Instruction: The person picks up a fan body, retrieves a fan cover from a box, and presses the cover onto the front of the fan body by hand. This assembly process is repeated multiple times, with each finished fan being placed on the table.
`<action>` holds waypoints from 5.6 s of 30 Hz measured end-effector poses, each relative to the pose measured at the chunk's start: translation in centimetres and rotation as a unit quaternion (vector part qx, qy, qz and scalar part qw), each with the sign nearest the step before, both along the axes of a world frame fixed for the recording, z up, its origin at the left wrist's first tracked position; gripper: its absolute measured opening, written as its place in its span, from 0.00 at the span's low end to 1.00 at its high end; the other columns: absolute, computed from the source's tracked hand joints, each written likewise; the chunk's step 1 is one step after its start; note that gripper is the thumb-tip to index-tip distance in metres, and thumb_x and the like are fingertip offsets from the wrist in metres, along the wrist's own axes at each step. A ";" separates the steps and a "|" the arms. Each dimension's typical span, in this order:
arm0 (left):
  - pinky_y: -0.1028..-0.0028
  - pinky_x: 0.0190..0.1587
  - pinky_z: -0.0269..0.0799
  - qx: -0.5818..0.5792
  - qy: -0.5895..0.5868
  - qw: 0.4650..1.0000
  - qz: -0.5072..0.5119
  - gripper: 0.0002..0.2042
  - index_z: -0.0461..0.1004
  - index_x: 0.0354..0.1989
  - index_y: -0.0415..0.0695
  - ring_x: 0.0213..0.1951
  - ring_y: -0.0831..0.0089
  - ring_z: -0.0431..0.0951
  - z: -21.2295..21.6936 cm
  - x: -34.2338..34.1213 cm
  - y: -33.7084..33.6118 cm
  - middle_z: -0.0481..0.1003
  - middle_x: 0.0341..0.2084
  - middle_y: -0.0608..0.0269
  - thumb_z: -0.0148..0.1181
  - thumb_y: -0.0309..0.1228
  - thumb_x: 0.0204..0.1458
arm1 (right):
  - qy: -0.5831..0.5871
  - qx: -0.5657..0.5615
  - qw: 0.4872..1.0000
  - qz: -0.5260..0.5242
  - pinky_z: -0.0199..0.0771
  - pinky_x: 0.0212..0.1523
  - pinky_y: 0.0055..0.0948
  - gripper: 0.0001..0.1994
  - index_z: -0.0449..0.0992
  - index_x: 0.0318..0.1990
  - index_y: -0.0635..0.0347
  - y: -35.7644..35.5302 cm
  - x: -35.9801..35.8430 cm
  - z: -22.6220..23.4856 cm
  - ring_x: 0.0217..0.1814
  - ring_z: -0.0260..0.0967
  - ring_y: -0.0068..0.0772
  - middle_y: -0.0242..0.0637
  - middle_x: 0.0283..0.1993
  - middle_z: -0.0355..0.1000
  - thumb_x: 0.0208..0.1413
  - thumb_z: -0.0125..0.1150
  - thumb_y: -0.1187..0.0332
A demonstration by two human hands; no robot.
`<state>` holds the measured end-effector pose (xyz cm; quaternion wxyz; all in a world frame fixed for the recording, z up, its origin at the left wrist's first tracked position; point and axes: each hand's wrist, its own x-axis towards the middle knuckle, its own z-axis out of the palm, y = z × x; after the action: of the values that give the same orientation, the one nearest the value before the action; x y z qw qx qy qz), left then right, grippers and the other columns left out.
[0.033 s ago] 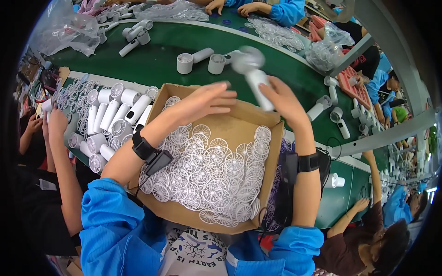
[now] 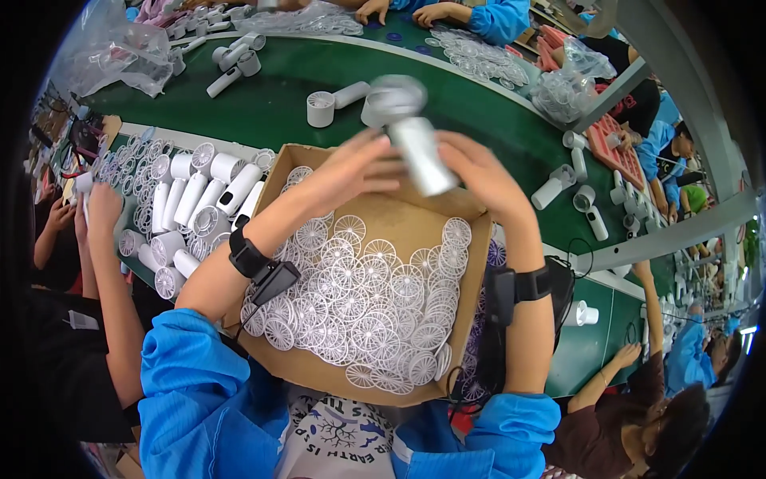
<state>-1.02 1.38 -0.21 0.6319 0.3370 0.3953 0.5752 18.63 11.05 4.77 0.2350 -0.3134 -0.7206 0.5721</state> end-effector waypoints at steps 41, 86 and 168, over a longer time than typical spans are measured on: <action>0.79 0.22 0.74 0.193 0.114 0.963 0.152 0.46 0.38 0.68 0.56 0.33 0.75 0.75 1.9 0.5 -0.7 0.69 0.41 0.56 0.62 0.20 0.44 | 0.290 -0.197 0.935 0.048 0.74 0.46 0.31 0.09 0.66 0.47 0.64 -1.7 -3.8 -5.1 0.44 0.71 0.31 0.40 0.44 0.71 0.59 0.50 0.76; 0.71 0.32 0.72 0.095 0.287 0.949 0.091 0.37 0.37 0.68 0.57 0.35 0.65 0.76 0.7 2.1 -0.9 0.69 0.47 0.47 0.52 0.24 0.53 | 0.084 0.442 0.880 -0.149 0.71 0.49 0.29 0.16 0.80 0.40 0.57 -3.8 -4.3 -3.2 0.47 0.69 0.35 0.40 0.51 0.67 0.38 0.70 0.75; 0.70 0.32 0.76 0.050 0.119 0.950 0.285 0.45 0.34 0.67 0.65 0.38 0.70 0.73 1.1 -1.3 0.1 0.66 0.46 0.53 0.54 0.16 0.46 | -0.350 0.344 0.839 0.236 0.71 0.43 0.31 0.19 0.73 0.43 0.57 -5.0 -3.0 -5.1 0.40 0.69 0.41 0.41 0.45 0.69 0.39 0.65 0.70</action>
<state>-2.32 1.49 0.87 0.3719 0.3079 0.5179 0.7062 15.62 6.08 -0.37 -0.0824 -0.2124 -0.9574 0.1774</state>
